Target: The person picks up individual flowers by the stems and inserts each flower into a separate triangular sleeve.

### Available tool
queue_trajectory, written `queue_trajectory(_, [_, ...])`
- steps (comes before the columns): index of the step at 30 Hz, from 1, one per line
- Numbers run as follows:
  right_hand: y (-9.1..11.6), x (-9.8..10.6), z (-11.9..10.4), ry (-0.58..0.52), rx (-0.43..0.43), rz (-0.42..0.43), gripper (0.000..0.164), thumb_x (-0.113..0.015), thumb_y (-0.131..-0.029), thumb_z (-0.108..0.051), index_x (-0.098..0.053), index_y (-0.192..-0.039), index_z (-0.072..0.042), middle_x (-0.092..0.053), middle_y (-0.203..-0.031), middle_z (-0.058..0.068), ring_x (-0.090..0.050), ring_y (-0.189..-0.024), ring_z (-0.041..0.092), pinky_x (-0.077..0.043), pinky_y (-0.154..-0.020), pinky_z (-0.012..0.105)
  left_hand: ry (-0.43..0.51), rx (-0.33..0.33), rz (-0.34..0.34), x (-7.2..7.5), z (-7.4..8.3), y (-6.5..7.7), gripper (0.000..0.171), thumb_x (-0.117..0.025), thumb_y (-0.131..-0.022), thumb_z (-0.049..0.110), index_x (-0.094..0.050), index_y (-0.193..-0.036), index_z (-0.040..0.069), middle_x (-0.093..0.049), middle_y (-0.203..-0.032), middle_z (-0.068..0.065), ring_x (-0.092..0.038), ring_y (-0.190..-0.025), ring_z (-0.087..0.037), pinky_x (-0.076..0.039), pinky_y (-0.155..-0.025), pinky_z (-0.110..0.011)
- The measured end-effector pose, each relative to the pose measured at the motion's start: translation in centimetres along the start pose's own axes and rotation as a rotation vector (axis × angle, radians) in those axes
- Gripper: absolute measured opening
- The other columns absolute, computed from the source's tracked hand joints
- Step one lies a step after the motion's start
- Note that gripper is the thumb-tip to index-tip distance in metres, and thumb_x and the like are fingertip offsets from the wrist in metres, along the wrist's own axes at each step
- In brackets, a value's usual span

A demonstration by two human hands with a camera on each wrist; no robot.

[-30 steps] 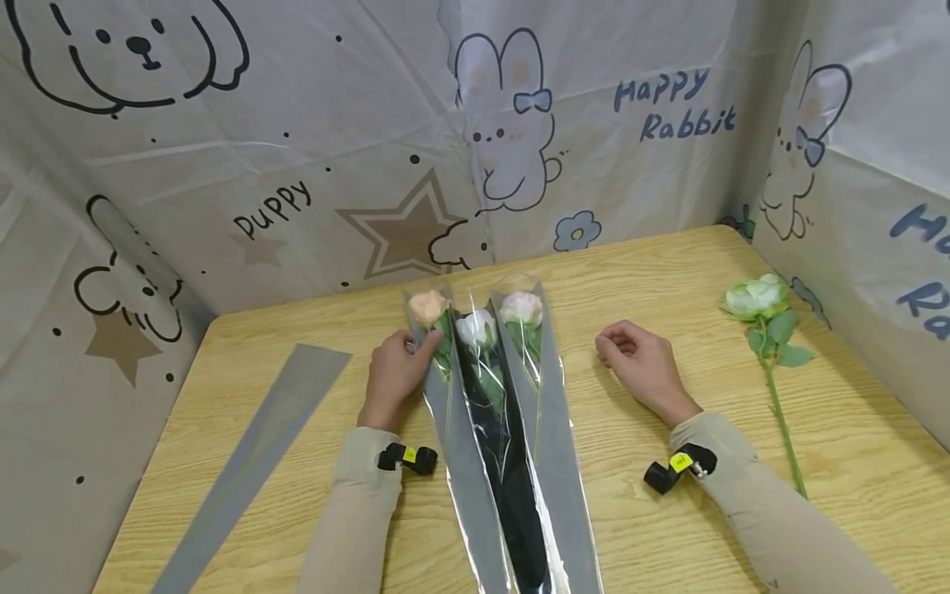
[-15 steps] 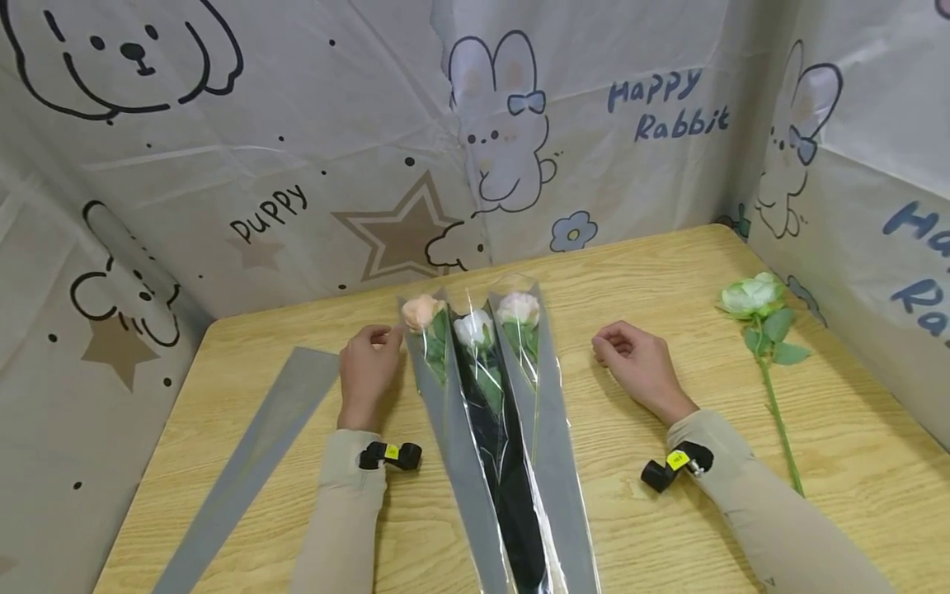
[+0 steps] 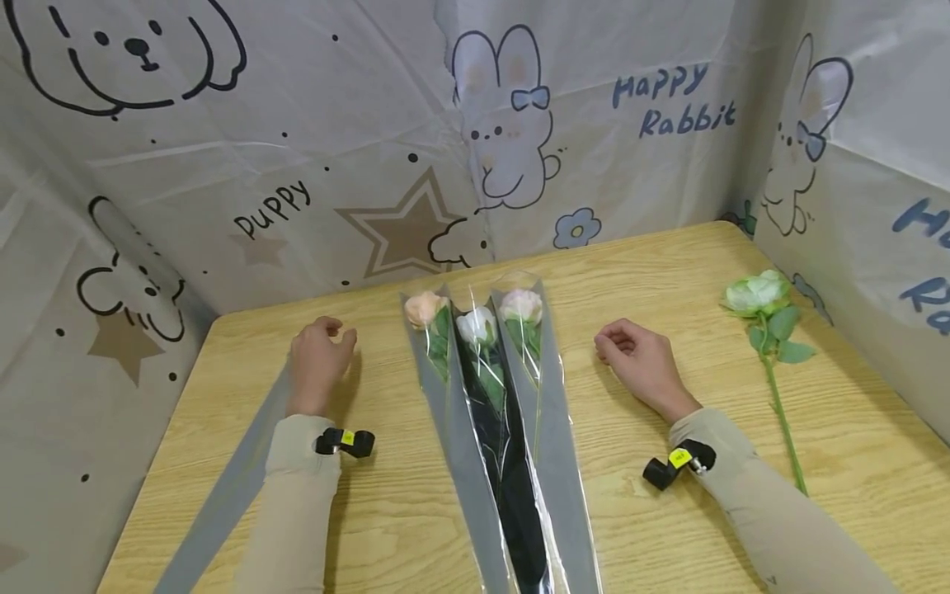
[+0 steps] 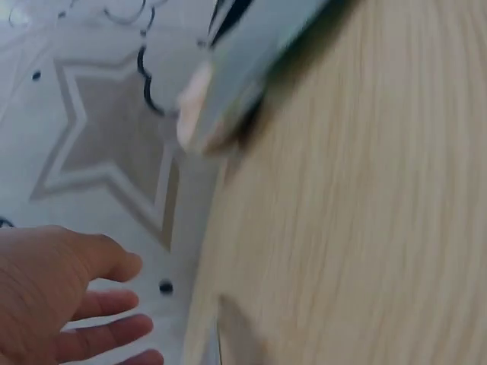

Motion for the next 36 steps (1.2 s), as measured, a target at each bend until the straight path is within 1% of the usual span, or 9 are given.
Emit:
queue_trajectory(4, [0.0, 0.0, 0.1, 0.007, 0.007, 0.001, 0.02, -0.065, -0.102, -0.027, -0.073, -0.104, -0.01, -0.078, -0.09, 0.008, -0.067, -0.074, 0.002, -0.053, -0.069, 0.012, -0.11, 0.069, -0.067, 0.9, -1.5, -0.1, 0.055, -0.054, -0.1, 0.028, -0.054, -0.142, -0.008, -0.061, -0.139, -0.033, -0.058, -0.125, -0.053, -0.047, -0.106, -0.063])
queue_trajectory(6, [0.0, 0.0, 0.1, 0.011, 0.01, 0.003, 0.019, -0.064, -0.102, -0.027, -0.073, -0.103, -0.01, -0.078, -0.09, 0.008, -0.067, -0.074, 0.002, -0.053, -0.069, 0.012, -0.156, 0.092, -0.104, 1.1, -2.2, -0.1, 0.058, -0.052, -0.097, 0.026, -0.053, -0.142, -0.01, -0.059, -0.14, -0.034, -0.058, -0.125, -0.054, -0.048, -0.105, -0.063])
queue_trajectory(9, [0.0, 0.0, 0.2, 0.011, 0.014, 0.004, 0.019, -0.065, -0.102, -0.027, -0.073, -0.103, -0.01, -0.078, -0.089, 0.007, -0.066, -0.074, 0.001, -0.053, -0.069, 0.011, -0.185, 0.126, -0.171, 1.2, -2.9, 0.0, 0.058, -0.051, -0.097, 0.025, -0.053, -0.14, -0.013, -0.057, -0.141, -0.037, -0.058, -0.122, -0.053, -0.049, -0.105, -0.062])
queue_trajectory(13, [0.0, 0.0, 0.2, 0.009, 0.019, -0.001, 0.018, -0.065, -0.102, -0.027, -0.073, -0.102, -0.01, -0.077, -0.088, 0.007, -0.066, -0.074, 0.001, -0.053, -0.069, 0.012, -0.193, 0.171, -0.222, 1.2, -3.5, 0.3, 0.06, -0.054, -0.102, 0.028, -0.049, -0.14, -0.018, -0.054, -0.14, -0.039, -0.059, -0.121, -0.052, -0.051, -0.103, -0.06])
queue_trajectory(17, [0.0, 0.0, 0.0, 0.014, 0.023, -0.001, 0.017, -0.065, -0.102, -0.026, -0.072, -0.101, -0.011, -0.077, -0.088, 0.007, -0.066, -0.075, 0.004, -0.052, -0.069, 0.012, -0.178, 0.184, -0.215, 1.2, -3.8, 0.5, 0.06, -0.054, -0.105, 0.03, -0.048, -0.143, -0.016, -0.054, -0.142, -0.038, -0.056, -0.125, -0.053, -0.05, -0.104, -0.061])
queue_trajectory(22, [0.0, 0.0, -0.2, 0.026, 0.017, -0.004, 0.017, -0.064, -0.102, -0.026, -0.072, -0.101, -0.011, -0.077, -0.089, 0.007, -0.067, -0.078, 0.007, -0.052, -0.07, 0.012, -0.173, 0.121, -0.19, 1.0, -3.5, 0.9, 0.053, -0.055, -0.105, 0.03, -0.055, -0.14, -0.01, -0.059, -0.139, -0.035, -0.058, -0.124, -0.053, -0.05, -0.103, -0.062])
queue_trajectory(26, [0.0, -0.1, -0.2, 0.027, 0.011, -0.011, 0.018, -0.064, -0.102, -0.026, -0.072, -0.102, -0.011, -0.077, -0.09, 0.007, -0.067, -0.079, 0.009, -0.052, -0.07, 0.012, -0.137, 0.091, -0.163, 0.7, -2.9, 1.2, 0.049, -0.057, -0.103, 0.027, -0.059, -0.138, -0.007, -0.063, -0.135, -0.033, -0.062, -0.12, -0.051, -0.053, -0.099, -0.061])
queue_trajectory(30, [0.0, -0.1, 0.0, 0.028, 0.013, -0.013, 0.018, -0.064, -0.102, -0.027, -0.073, -0.102, -0.011, -0.077, -0.089, 0.007, -0.068, -0.079, 0.01, -0.052, -0.071, 0.013, -0.087, 0.054, -0.118, 0.4, -2.2, 1.5, 0.047, -0.058, -0.101, 0.025, -0.062, -0.136, -0.006, -0.066, -0.131, -0.032, -0.066, -0.114, -0.048, -0.055, -0.094, -0.059])
queue_trajectory(36, [0.0, -0.1, 0.2, 0.02, 0.021, -0.01, 0.018, -0.064, -0.101, -0.026, -0.073, -0.102, -0.011, -0.076, -0.088, 0.007, -0.067, -0.077, 0.007, -0.052, -0.07, 0.013, -0.023, -0.018, -0.052, -0.1, -0.8, 1.7, 0.046, -0.058, -0.099, 0.027, -0.066, -0.134, -0.003, -0.07, -0.125, -0.031, -0.067, -0.095, -0.041, -0.055, -0.076, -0.05])
Point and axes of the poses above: each hand's wrist, its own y-axis away from the middle knuckle, its own x-axis out of the back of the hand, z = x × y, the point moved 1 cm from there along -y, towards the middle knuckle
